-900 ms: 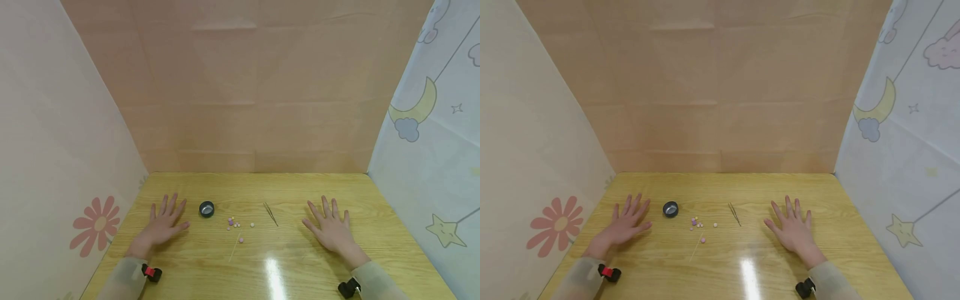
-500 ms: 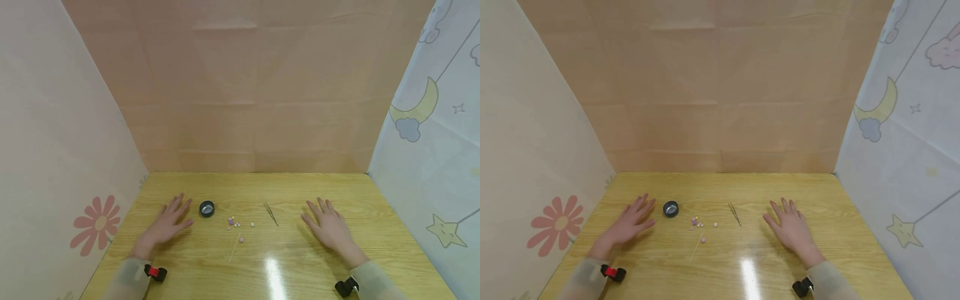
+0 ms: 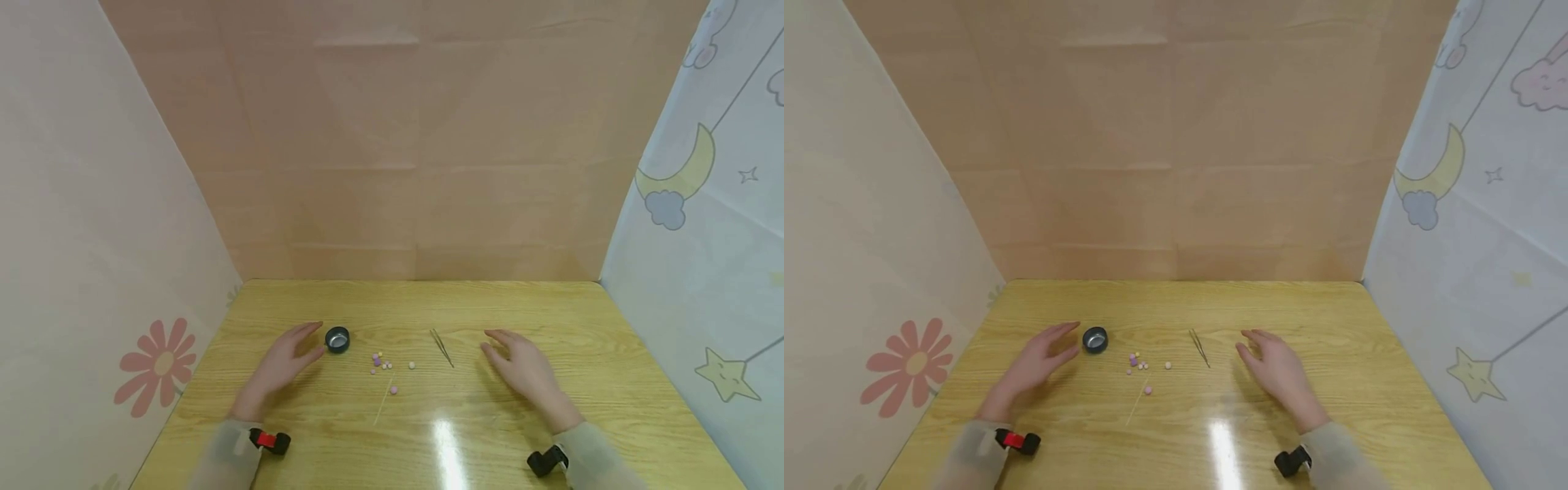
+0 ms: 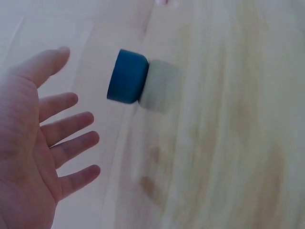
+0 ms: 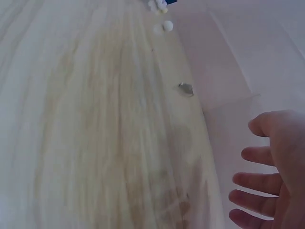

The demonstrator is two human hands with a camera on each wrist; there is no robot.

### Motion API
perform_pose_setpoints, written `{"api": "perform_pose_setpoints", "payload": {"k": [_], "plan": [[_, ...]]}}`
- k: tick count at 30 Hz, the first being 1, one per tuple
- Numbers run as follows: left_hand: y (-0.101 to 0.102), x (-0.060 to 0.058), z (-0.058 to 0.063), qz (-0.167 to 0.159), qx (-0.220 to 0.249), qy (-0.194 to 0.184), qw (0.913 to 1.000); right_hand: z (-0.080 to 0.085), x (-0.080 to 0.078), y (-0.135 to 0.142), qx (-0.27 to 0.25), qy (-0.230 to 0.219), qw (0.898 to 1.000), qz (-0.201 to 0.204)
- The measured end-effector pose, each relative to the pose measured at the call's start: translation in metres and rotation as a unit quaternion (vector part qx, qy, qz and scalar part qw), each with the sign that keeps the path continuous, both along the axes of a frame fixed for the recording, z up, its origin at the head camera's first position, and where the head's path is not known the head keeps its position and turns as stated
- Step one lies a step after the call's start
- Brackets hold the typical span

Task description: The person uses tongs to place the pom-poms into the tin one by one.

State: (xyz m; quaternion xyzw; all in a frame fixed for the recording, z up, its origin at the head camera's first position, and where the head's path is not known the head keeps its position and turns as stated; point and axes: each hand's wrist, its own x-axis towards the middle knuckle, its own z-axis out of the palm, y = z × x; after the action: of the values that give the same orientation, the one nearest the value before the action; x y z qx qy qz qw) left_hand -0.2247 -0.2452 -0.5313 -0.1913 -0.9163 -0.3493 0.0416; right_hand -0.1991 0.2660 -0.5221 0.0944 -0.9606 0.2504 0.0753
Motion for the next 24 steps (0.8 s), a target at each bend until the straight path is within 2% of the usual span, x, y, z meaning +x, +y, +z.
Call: {"api": "perform_pose_setpoints", "payload": {"k": [7, 11, 17, 24], "plan": [[0.014, -0.012, -0.007, -0.005, 0.029, -0.035, 0.999, 0.002, -0.006, -0.025, -0.076, -0.023, 0.997, 0.015], [0.021, -0.018, -0.013, 0.009, 0.042, -0.046, 0.998, 0.003, -0.012, -0.04, -0.101, -0.028, 0.994, 0.019], [0.03, -0.02, -0.019, 0.029, 0.072, -0.043, 0.996, 0.002, -0.02, -0.06, -0.113, -0.062, 0.992, 0.008], [0.036, -0.018, -0.021, 0.047, 0.082, -0.042, 0.9946, -0.001, -0.022, -0.074, -0.107, -0.073, 0.992, 0.005]]}}
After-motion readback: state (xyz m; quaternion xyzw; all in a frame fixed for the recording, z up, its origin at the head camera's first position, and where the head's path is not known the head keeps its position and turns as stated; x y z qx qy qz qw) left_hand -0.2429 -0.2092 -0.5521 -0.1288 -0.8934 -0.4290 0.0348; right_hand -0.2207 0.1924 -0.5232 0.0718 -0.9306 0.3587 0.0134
